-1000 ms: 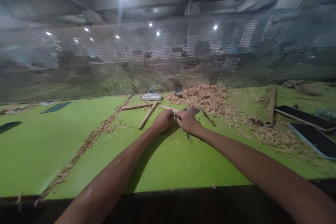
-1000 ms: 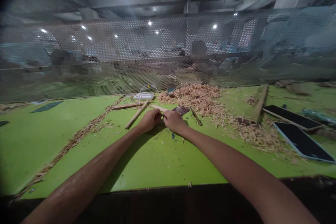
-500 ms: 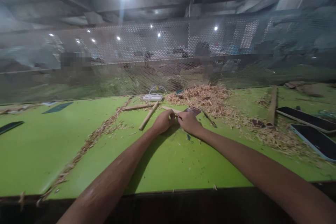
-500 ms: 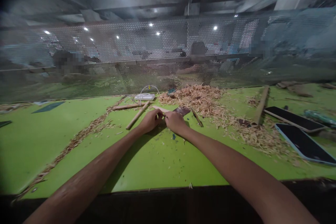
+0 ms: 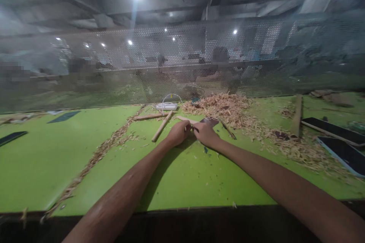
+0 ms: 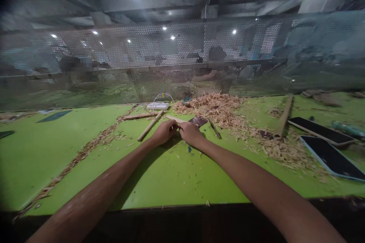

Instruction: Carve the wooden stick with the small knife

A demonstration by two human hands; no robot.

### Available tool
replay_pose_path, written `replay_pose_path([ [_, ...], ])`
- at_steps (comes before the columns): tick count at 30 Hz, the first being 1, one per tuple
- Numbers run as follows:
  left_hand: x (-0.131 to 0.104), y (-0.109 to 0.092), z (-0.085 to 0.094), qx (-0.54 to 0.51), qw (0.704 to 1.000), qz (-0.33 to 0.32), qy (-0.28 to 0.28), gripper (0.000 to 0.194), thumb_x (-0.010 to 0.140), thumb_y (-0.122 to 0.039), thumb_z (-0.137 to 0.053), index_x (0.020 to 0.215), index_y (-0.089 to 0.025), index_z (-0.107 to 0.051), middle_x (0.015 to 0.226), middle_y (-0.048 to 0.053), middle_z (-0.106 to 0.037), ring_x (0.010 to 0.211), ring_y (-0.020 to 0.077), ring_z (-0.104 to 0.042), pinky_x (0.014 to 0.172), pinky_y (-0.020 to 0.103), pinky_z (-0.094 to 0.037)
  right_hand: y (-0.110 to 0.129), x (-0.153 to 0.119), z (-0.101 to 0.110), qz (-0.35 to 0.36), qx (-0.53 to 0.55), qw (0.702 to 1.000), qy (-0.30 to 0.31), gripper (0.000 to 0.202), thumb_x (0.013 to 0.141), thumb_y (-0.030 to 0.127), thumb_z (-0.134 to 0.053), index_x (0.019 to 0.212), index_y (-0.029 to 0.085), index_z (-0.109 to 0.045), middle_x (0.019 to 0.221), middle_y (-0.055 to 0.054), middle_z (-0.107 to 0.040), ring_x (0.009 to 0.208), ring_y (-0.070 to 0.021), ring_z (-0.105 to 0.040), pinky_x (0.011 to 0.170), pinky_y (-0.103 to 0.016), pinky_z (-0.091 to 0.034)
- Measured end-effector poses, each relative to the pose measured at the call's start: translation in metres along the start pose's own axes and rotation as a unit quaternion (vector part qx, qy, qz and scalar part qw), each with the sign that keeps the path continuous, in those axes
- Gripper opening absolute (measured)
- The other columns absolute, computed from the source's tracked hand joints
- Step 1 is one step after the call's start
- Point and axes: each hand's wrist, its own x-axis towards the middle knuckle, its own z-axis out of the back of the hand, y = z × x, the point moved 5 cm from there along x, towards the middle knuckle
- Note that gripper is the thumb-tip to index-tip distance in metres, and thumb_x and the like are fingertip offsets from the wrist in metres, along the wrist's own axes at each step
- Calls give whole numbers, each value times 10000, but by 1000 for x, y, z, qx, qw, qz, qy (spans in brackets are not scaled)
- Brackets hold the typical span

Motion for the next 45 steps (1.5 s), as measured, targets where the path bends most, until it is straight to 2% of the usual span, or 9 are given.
replay_pose_path([
  [9,-1,-1,-2,7,1000,-4,-8,148,925,-140,-551,857,-165,-680,755,38,-667,658,179,-519,640,278,-338,-1,0,-3,3,-30,1000,8,251,996,130,-530,993,110,-780,991,-128,-774,856,-202,-646,782,-292,-429],
  [18,-2,-4,-1,21,1000,-1,-5,126,912,-109,-562,862,-166,-662,776,37,-675,686,183,-536,648,276,-328,-3,1,-5,9,-13,1000,-3,239,971,128,-544,995,108,-781,1001,-133,-776,848,-204,-647,796,-304,-462],
  [30,-3,-10,-2,44,999,19,-8,135,914,-93,-557,851,-174,-646,840,57,-703,733,194,-556,642,278,-325,-8,4,-6,0,18,1000,-11,229,939,92,-552,902,98,-777,866,-110,-756,759,-176,-613,715,-263,-405],
  [35,-1,-7,-3,38,999,30,-21,134,915,-93,-551,863,-175,-644,831,47,-694,736,191,-558,653,278,-341,-7,4,-4,-19,1,1000,-24,237,964,114,-545,947,95,-781,934,-121,-772,818,-191,-636,745,-270,-410],
  [40,1,1,-4,40,998,38,-35,114,907,-99,-582,857,-175,-651,804,35,-685,711,176,-556,663,275,-355,-10,4,-4,-47,18,998,-34,265,984,121,-541,1088,107,-785,1060,-116,-785,908,-195,-665,789,-271,-433],
  [45,0,5,-3,25,998,46,-33,109,892,-97,-588,868,-170,-666,810,30,-691,700,165,-574,652,263,-376,-9,3,-3,-44,0,998,-36,259,1005,143,-533,1047,108,-786,1034,-113,-784,892,-191,-658,805,-278,-435],
])
